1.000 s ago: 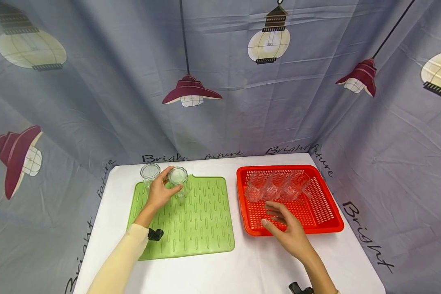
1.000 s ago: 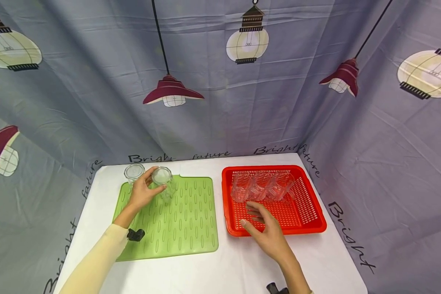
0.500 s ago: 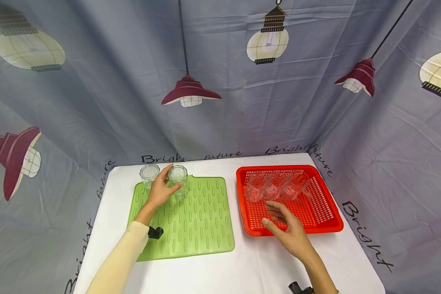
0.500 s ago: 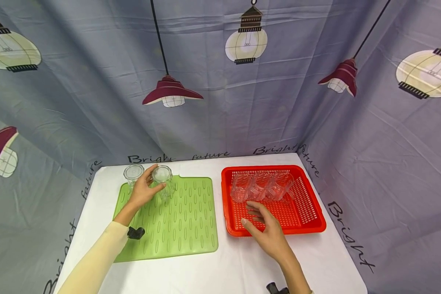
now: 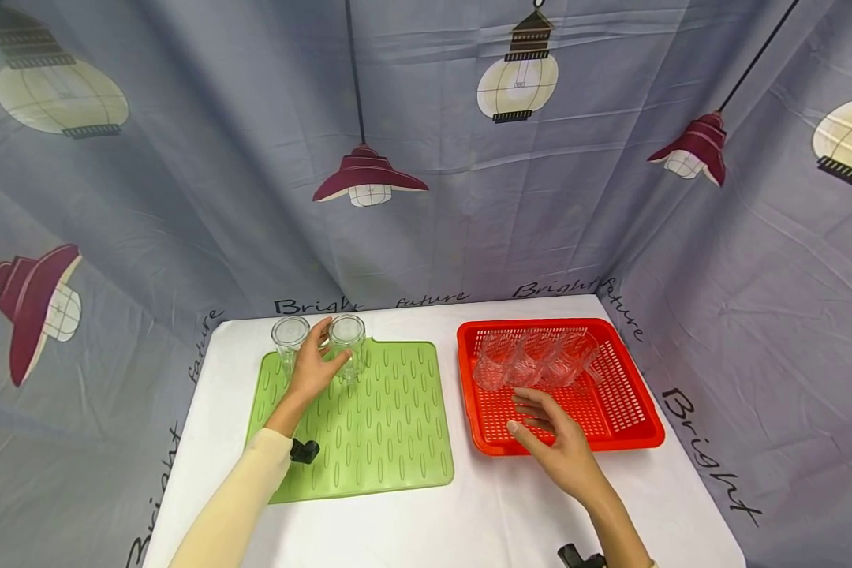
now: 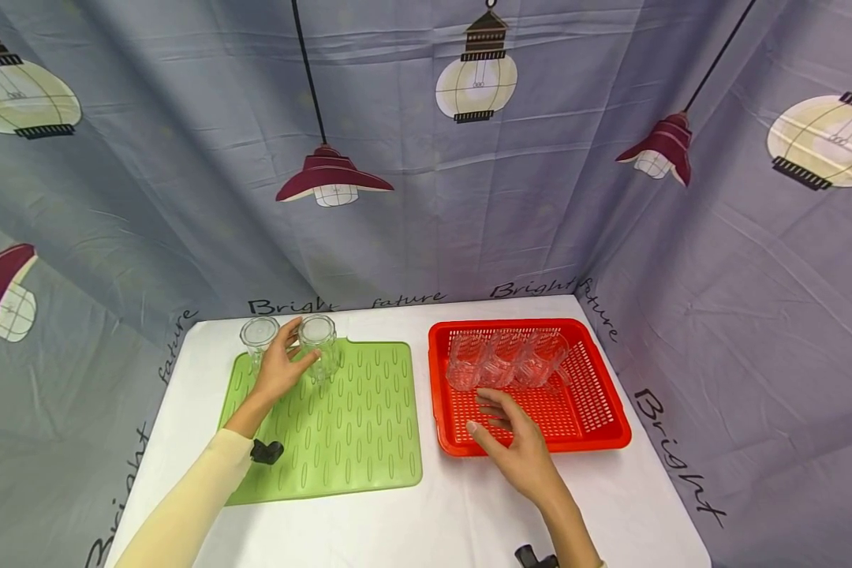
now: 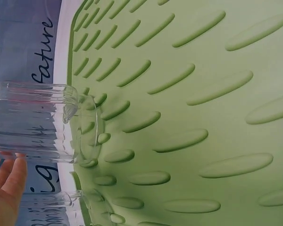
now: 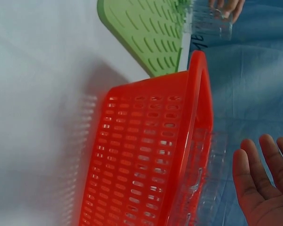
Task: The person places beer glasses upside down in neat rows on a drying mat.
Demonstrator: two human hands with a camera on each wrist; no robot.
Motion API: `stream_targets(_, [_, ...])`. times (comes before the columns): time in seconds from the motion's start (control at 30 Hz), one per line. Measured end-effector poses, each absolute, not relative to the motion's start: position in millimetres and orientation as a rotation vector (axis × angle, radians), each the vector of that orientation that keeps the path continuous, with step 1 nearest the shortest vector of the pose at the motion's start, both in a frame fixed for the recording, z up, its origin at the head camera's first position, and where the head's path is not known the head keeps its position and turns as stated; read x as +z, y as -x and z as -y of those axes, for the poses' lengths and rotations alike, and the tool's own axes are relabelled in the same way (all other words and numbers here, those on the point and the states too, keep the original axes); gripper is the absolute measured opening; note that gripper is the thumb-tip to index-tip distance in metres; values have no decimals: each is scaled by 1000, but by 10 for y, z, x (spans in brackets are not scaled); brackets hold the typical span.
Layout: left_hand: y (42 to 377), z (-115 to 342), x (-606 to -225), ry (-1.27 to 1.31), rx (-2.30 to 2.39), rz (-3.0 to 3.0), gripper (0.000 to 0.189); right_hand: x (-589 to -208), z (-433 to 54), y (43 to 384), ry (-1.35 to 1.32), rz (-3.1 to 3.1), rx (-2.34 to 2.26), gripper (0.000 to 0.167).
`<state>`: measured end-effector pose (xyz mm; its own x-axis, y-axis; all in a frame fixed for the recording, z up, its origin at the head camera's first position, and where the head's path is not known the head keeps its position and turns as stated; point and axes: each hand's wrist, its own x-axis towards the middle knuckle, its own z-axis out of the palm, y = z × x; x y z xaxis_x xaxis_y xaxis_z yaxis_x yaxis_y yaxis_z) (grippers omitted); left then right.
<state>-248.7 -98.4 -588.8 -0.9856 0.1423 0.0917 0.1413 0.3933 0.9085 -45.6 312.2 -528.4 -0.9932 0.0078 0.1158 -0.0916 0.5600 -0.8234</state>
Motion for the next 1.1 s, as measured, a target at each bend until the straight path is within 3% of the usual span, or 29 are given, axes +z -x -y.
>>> stream_targets(0.53, [2326, 1035, -5801, -274, 1897, -2581, 86, -5296, -3132, 482, -73, 2694, 1401, 52])
stream_targets(1.1, [1627, 1068, -5694, -352, 2063, -2497, 88, -5299, -3130, 557, -97, 2693, 1404, 53])
